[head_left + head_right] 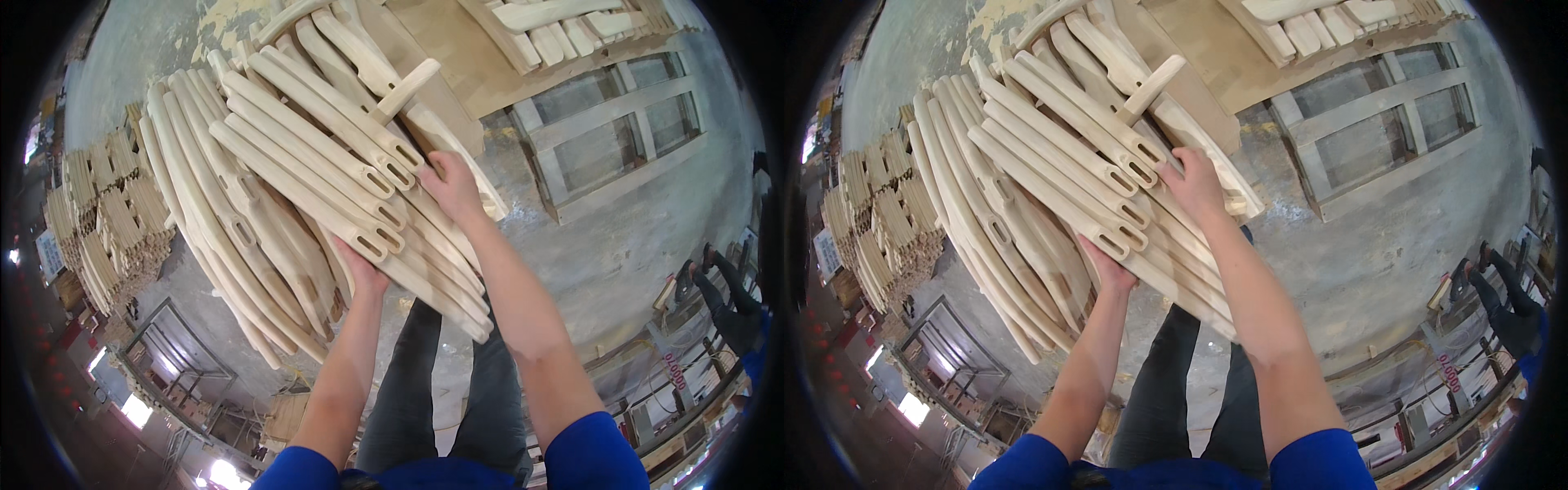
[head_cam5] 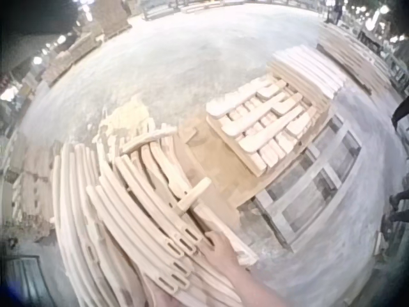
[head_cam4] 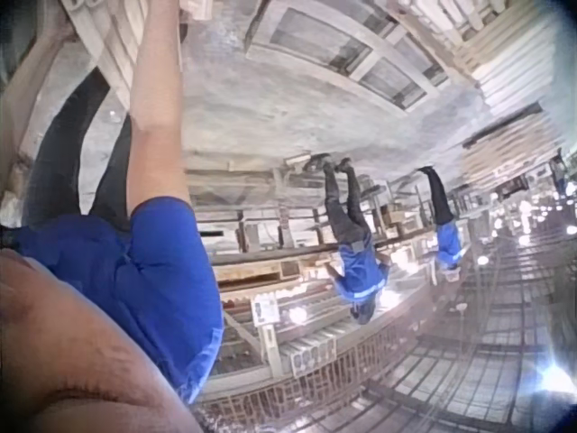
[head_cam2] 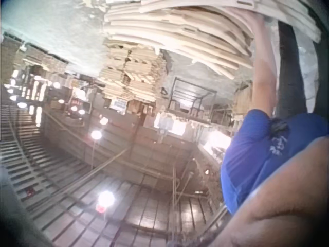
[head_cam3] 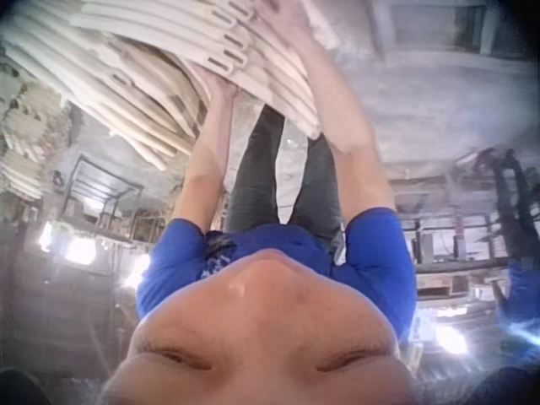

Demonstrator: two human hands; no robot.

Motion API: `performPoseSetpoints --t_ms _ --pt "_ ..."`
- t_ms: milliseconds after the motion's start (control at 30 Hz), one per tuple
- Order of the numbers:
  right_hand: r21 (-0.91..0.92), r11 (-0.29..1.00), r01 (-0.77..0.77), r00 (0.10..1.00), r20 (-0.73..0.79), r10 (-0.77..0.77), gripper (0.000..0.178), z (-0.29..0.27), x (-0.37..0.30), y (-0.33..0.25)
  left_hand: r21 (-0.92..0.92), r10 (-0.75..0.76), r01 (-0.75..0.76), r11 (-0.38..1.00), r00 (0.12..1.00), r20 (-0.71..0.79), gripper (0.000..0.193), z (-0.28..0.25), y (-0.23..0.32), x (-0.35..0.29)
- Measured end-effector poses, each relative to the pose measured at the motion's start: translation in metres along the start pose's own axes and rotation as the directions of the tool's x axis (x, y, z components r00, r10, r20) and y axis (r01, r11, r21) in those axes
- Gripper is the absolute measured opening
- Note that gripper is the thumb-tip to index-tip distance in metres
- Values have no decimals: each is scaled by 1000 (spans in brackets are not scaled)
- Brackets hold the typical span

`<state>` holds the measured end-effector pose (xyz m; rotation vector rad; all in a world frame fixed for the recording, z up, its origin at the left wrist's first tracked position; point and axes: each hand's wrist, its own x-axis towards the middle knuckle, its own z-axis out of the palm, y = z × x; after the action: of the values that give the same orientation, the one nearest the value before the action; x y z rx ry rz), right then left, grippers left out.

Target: The person applies glue to the ends of wooden chair legs using a small stick. They repeatedly dip the stick into a container and spread the adhesive into slots on the legs, then place the treated legs on a workbench.

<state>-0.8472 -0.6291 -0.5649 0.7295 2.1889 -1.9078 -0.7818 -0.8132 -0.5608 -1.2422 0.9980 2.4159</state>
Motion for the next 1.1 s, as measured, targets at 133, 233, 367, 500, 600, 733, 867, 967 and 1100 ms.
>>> performPoseSetpoints --t_ms 133,233,367,500,600,733,867,967,1100 --pt "592 774 -225 957 -17 291 20 29 -108 -16 82 57 -42 996 981 -186 81 -35 2 2" --pt "641 308 -703 669 449 593 19 56 -212 10 83 -7 19 996 989 -150 81 -30 -1 5" --pt "706 -200 -679 385 575 722 23 117 -233 56 95 -72 85 992 990 -124 83 -22 8 3" --pt "905 -252 -343 496 403 769 27 172 -180 95 120 -105 117 986 989 -103 84 -19 10 10" --pt "920 -269 -286 433 374 820 32 180 -164 93 173 -249 244 954 969 4 81 -27 28 -1" --pt "896 -443 39 623 325 712 43 172 -158 98 824 -385 379 422 898 -216 51 -7 91 -25" --pt "792 -565 232 710 259 654 48 172 -146 55 762 110 -558 -328 779 617 22 56 129 15" --pt "698 -683 217 887 151 437 52 177 -138 44 232 -181 -769 -596 410 894 25 137 105 78" --pt "872 -466 151 922 46 385 54 181 -121 41 232 -526 -642 -731 746 409 43 209 52 121"
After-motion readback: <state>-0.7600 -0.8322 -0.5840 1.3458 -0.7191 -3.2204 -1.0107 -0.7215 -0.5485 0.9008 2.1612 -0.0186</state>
